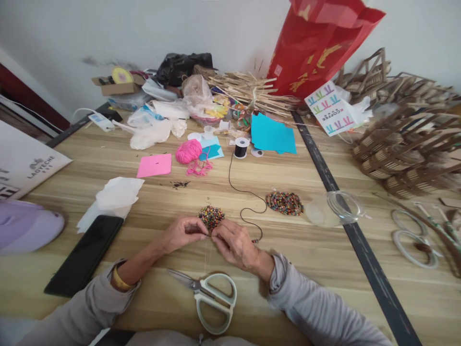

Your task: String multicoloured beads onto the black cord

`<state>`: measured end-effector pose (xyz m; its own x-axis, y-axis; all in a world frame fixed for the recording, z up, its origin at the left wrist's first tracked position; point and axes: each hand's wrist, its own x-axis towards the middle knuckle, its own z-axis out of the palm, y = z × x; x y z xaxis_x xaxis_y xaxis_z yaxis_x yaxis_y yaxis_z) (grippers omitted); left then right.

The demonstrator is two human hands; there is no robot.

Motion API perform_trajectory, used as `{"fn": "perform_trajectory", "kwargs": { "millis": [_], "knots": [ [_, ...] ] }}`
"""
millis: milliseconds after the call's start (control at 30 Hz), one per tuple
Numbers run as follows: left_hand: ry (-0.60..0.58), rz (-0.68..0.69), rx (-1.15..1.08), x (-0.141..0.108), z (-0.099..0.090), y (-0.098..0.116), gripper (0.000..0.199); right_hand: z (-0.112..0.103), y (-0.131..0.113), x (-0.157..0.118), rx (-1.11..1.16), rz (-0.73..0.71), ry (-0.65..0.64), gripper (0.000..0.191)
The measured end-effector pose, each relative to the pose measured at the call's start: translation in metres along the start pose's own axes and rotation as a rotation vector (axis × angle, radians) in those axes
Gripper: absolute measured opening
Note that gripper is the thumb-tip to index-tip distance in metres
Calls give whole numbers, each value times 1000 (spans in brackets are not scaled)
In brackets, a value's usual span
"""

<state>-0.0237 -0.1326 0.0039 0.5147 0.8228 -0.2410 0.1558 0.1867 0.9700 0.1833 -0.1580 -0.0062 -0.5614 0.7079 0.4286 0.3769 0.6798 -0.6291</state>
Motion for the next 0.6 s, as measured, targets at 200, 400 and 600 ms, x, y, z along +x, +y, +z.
{"fn": "perform_trajectory", "kwargs": {
  "millis": [200,400,600],
  "knots": [
    [-4,4,-2,0,0,-2,15,0,-1,1,4,8,-5,10],
    [-12,-11,-17,0,0,0,16,0,0,0,13,-3,-7,10],
    [-13,-18,-40,1,0,-1,16,0,0,0,7,2,2,10]
  ]
}}
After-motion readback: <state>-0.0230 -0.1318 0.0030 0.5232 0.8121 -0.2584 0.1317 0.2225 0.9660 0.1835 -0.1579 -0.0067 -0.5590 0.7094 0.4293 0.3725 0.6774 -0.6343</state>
